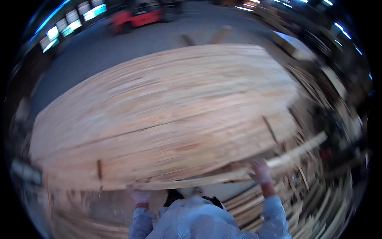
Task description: The person repeatedly picks up long, thin wooden planks from a pile and places them onto a larger stack of similar planks. The action is performed by hand, with the person moving back and forth to gather and stack the wood.
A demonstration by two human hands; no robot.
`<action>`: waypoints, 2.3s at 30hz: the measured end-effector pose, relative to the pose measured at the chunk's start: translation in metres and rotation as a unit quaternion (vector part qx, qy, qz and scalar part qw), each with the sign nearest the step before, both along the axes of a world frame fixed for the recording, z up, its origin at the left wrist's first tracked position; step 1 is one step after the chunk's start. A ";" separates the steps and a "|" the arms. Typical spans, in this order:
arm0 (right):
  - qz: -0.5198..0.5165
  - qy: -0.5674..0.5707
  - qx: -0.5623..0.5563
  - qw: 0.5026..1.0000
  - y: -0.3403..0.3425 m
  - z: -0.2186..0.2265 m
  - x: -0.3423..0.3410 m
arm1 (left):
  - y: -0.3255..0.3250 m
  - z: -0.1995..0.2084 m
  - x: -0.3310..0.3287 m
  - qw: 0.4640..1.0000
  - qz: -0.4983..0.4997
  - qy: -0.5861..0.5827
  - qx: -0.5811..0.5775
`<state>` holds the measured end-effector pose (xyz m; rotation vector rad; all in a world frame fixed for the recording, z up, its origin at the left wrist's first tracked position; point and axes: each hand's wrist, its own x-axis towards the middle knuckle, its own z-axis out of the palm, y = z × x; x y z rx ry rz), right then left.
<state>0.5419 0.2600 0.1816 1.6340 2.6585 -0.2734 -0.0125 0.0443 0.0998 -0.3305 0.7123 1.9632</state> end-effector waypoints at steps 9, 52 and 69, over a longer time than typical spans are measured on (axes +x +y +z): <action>0.033 -0.081 -0.085 0.993 -0.027 -0.057 0.049 | -0.020 -0.022 0.019 0.982 0.164 -0.095 0.018; 0.527 -0.027 -0.207 0.824 -0.099 -0.140 -0.320 | -0.066 -0.145 0.102 0.948 -0.294 -0.018 -0.124; 0.210 -0.141 -0.225 0.941 -0.001 -0.057 -0.105 | -0.082 -0.126 0.049 0.977 -0.060 -0.097 -0.178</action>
